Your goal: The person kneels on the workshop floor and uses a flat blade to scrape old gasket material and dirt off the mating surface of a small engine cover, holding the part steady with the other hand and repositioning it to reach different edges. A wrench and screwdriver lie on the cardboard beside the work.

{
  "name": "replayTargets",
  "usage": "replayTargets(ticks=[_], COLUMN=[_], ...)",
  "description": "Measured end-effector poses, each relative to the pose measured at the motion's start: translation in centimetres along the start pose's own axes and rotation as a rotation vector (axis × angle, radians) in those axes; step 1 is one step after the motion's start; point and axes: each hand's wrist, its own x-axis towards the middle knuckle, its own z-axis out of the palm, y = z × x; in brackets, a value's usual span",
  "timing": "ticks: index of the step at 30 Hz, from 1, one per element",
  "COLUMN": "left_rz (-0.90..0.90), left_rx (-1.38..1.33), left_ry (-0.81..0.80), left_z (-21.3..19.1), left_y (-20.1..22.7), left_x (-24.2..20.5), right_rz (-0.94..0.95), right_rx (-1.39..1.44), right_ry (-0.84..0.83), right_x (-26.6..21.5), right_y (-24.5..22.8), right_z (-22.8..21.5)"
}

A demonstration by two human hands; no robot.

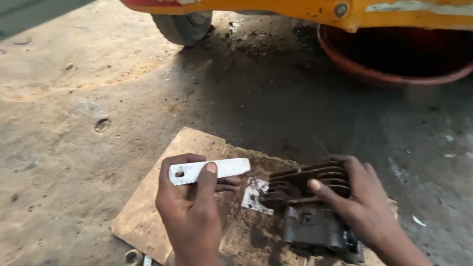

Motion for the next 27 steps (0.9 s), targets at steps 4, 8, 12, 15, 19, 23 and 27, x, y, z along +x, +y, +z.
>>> replayTargets(ticks=[4,8,12,15,19,23,27], left_rz=[-0.023,0.008,0.063,0.076,0.253,0.486,0.303], left_rx=[0.342,0.393,0.151,0.154,0.208,0.182,0.356], left_ry=[-0.099,-0.270,-0.094,-0.208,-0.126,-0.116,-0.278], left_z=[1.7,1.8,1.0,0.9,0.7,1.6,1.2], left_y=[-5.4,-3.8,-4.0,-7.4,-5.1,-5.6,-5.5], left_x=[-2.4,-2.8,-2.3,-3.1,-2.8,-3.5,-3.7], right_rz=[0.011,0.034,0.075,0.056,-0.008,0.016,0.015], right_rx=[-0.021,-0.033,0.049,0.043,0.002,0.017,-0.014], right_ry=[-0.018,-0.026,-0.026,-0.013,0.010,0.039,0.029], right_x=[-0.2,-0.5,-0.3,-0.4,-0.6,-0.5,-0.8], right_y=[-1.3,-0.6,-0.9,-0.7,0.0,0.1,-0.1], right_z=[-0.2,-1.1,-0.6,-0.3,0.0,-0.4,-0.4])
